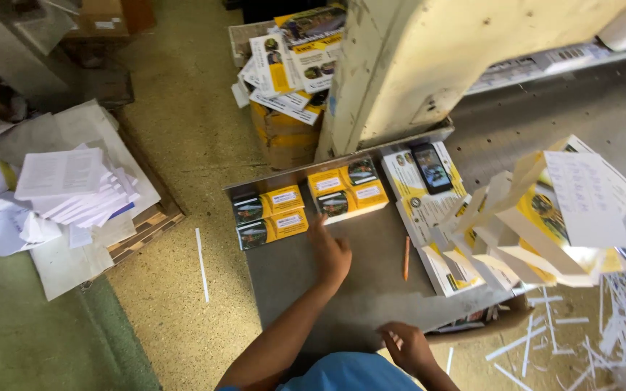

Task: Organizing and labeling small yellow boxes on a workstation and recording information on a sheet.

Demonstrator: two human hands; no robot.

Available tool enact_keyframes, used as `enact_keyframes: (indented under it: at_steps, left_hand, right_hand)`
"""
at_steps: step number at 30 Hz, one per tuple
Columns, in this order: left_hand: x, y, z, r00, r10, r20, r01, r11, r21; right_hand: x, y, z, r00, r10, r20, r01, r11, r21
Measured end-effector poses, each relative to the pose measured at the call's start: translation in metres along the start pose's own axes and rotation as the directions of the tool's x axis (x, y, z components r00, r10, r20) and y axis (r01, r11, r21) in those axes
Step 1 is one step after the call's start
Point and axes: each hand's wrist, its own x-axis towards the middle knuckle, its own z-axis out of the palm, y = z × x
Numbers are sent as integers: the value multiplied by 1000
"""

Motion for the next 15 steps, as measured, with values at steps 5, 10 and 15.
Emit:
enact_keyframes:
  at_steps: [5, 10, 15]
  left_hand:
    - [-62, -76, 6, 933, 360, -3, -355, 921, 163]
    - [-108, -135, -9, 924, 350, 150, -364, 928, 76]
    - [-126, -120, -26, 923, 344, 174, -361, 929, 85]
  right_hand:
    - [-89, 110, -4, 944, 309, 120, -322, 940, 116]
    - [-122, 179, -74, 618, 738, -269, -645, 673, 363]
    - [-101, 268, -167, -7, 917, -400, -199, 390, 899]
